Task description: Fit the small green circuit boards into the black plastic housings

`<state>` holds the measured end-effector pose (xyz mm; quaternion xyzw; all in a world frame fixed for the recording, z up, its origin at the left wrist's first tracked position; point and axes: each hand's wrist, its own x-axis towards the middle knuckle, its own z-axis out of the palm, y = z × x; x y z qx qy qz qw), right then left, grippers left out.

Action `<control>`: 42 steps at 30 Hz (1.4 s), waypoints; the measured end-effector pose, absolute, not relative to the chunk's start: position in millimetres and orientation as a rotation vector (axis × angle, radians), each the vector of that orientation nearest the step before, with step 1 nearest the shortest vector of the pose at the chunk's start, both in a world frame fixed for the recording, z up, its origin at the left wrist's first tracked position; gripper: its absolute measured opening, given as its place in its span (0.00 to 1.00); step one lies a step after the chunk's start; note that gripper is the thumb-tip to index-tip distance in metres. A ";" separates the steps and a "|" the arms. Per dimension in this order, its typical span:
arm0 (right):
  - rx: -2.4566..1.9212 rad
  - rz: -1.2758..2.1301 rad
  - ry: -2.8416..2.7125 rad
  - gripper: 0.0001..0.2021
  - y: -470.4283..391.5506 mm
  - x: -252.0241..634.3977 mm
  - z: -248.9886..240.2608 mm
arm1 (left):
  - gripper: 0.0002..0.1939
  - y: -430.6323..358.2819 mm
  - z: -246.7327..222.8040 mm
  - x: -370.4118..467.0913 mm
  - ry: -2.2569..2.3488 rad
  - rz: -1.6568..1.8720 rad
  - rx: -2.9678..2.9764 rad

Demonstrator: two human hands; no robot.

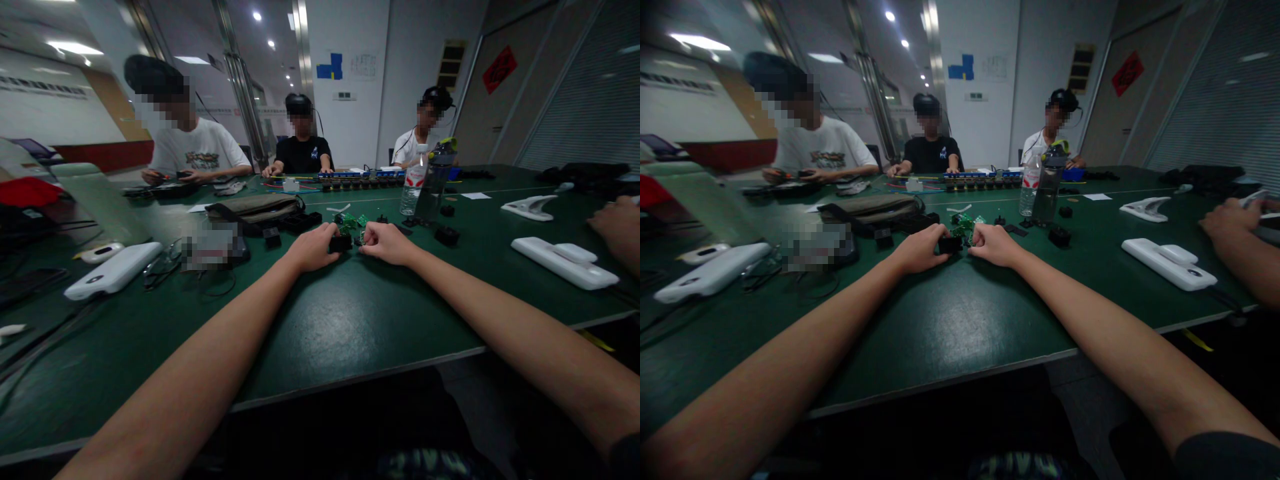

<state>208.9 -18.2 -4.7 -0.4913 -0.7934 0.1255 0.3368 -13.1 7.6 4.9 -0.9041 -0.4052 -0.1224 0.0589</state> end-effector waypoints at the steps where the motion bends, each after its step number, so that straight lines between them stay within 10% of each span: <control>1: -1.294 0.333 -2.077 0.10 -18.0 209.1 -5.1 | 0.17 7.5 4.9 -13.1 -1.226 -0.373 -2.730; 42: -1.501 0.298 -2.327 0.15 -15.4 210.7 -1.0 | 0.18 10.5 2.5 -12.7 -1.260 -0.430 -2.648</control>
